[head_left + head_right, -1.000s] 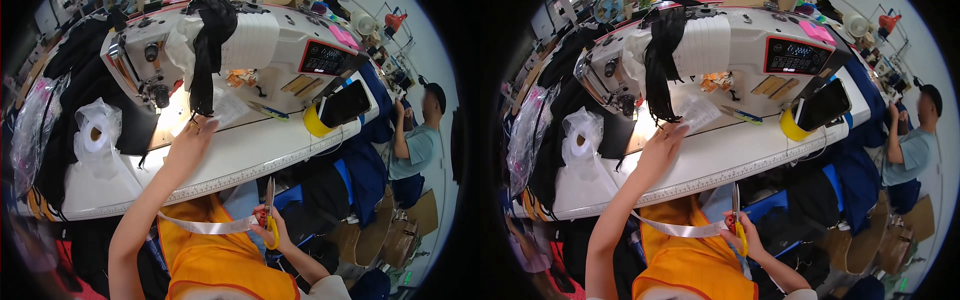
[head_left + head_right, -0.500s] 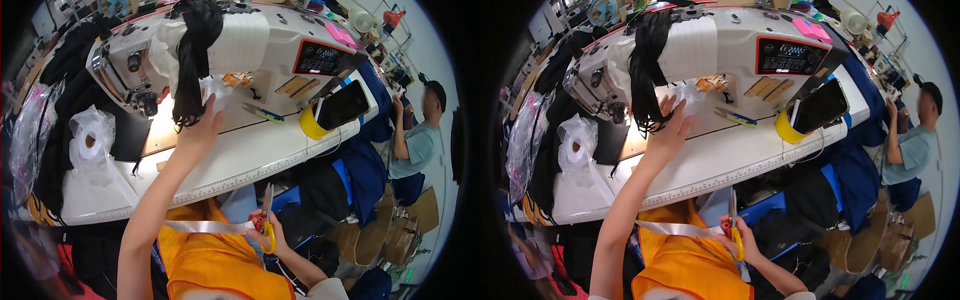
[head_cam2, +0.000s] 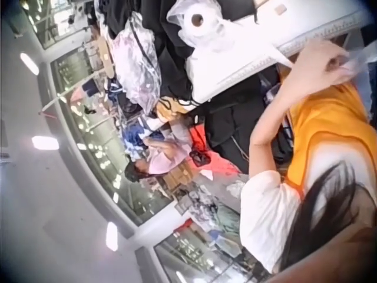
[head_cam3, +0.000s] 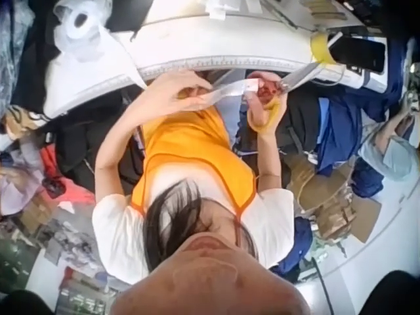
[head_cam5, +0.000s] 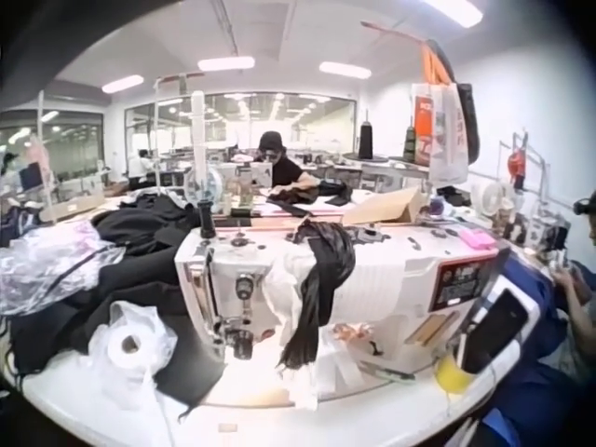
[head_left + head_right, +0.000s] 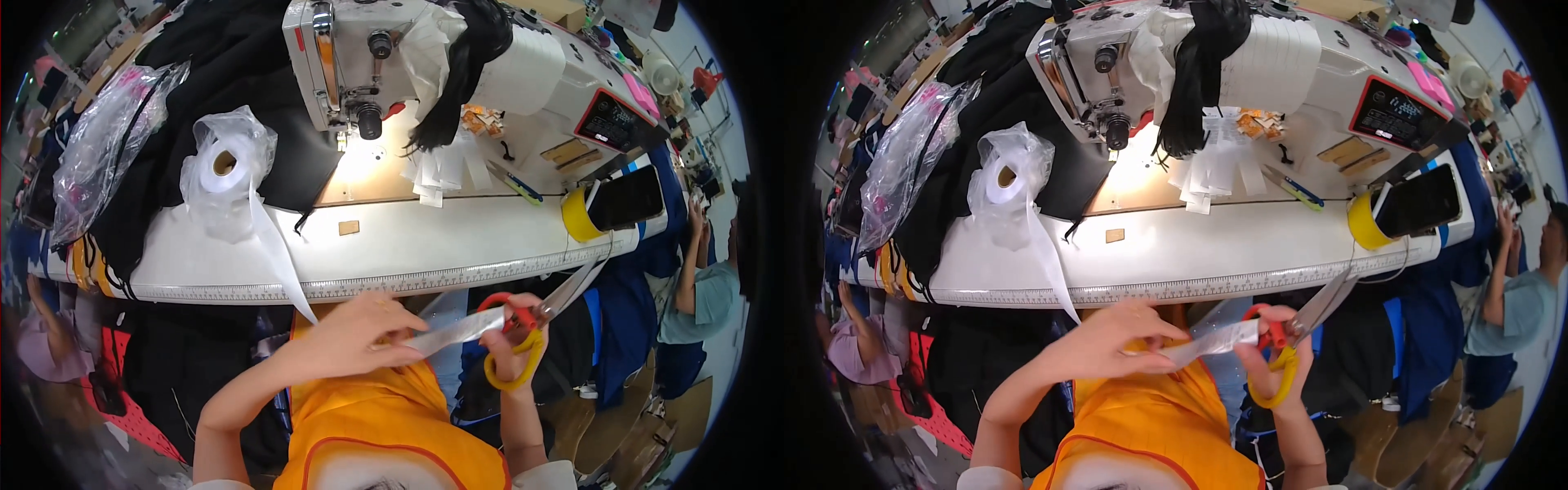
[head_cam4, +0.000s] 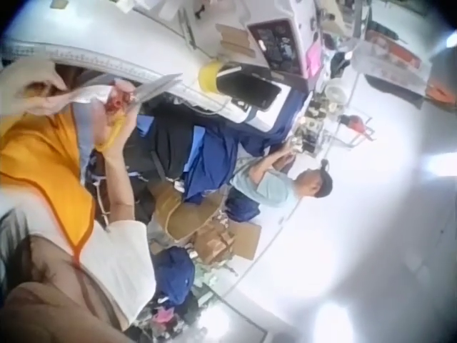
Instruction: Cutting strips of white fabric into smaller pieces using scissors at a garment production station.
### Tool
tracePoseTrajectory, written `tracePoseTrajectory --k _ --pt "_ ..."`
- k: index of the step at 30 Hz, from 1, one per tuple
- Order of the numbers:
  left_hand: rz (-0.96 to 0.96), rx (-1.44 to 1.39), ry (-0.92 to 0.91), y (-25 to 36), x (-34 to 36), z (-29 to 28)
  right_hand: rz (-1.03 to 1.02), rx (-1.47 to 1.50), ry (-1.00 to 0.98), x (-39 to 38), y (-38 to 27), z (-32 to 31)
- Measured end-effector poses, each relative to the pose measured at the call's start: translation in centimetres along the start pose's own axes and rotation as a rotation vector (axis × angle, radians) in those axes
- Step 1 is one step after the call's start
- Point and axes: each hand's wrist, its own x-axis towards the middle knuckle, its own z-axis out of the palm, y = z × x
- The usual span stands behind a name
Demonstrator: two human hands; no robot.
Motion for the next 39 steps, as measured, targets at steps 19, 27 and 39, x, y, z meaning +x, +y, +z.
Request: tracePoseTrajectory --k 19,27,39 --pt "-0.22 0.682 0.866 -11.1 -8.0 -14.4 0.284 -0.265 -0.086 -1.4 0.1 -3.6" --pt "-0.293 0.948 0.713 -10.4 -9.2 -15.1 0.416 -0.535 0.172 -7.6 5.8 -14.7" --pt "-0.419 1.038 0.62 -8.9 -7.3 -15.2 0.175 -0.966 0.686 -26.2 8.8 -38.7"
